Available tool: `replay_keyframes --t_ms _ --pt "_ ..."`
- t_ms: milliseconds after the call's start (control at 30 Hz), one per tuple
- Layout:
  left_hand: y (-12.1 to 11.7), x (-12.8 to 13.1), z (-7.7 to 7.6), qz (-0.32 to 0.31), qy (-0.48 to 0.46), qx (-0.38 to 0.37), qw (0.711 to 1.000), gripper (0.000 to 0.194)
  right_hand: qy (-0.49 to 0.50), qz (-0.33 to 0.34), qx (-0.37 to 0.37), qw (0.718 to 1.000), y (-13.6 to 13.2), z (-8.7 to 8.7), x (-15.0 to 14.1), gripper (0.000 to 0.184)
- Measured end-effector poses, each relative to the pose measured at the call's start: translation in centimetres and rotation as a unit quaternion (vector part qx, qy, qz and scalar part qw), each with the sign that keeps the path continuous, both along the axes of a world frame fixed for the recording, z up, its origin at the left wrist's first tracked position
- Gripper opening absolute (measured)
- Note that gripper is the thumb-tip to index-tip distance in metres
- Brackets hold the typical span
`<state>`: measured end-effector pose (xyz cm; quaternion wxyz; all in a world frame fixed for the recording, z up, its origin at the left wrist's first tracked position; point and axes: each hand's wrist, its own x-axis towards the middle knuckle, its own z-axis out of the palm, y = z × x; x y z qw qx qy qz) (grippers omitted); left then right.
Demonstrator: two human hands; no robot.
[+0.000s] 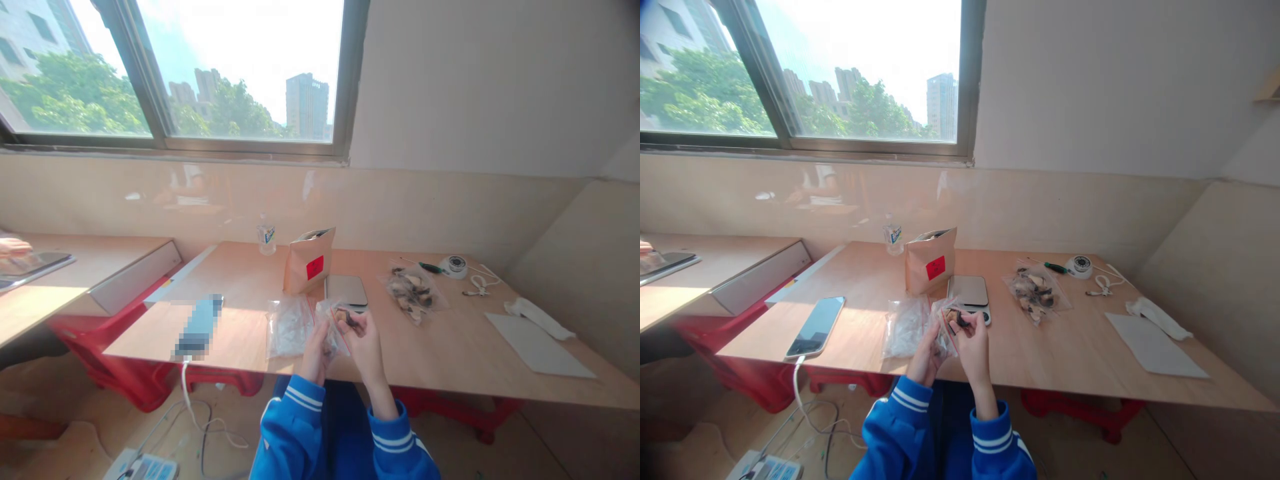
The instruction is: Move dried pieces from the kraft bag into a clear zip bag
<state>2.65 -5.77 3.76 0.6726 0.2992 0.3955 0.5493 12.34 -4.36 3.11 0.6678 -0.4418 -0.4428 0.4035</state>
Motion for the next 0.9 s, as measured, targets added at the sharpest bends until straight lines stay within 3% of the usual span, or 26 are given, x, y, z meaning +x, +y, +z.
replay_keyframes --t_ms 233,433,533,633,733,833,900 --pt "1.0 -1.0 0.8 -0.045 -0.067 -0.002 0.997 0.043 0.042 -0.093 -0.002 0.995 0.1 0.1 -0.4 0.04" --pt "2.0 -1.8 0.7 0.015 -0.095 -0.07 0.993 0.038 0.059 -0.12 -0.015 0.991 1.2 0.3 -0.9 0.046" --pt "2.7 -2.5 0.8 0.041 -0.11 -0.09 0.989 0.039 0.076 -0.111 -0.011 0.991 2.6 1.2 -1.2 0.046" --pt "3.8 -3.7 0.6 0.077 -0.103 -0.109 0.986 0.035 0.072 -0.093 0.031 0.993 5.0 3.5 -1.5 0.042" --pt "5.1 -5.1 -0.5 0.136 -0.091 -0.123 0.979 0.031 0.035 -0.072 0.121 0.989 8.9 7.1 -1.8 0.037" --pt "6.0 -6.0 -1.9 0.185 -0.128 -0.147 0.963 0.036 -0.008 -0.047 0.233 0.971 13.5 10.5 -2.4 0.032" --pt "6.1 -6.3 -2.5 0.186 -0.155 -0.151 0.959 0.035 -0.056 -0.006 0.288 0.956 16.3 11.9 -2.9 0.028"
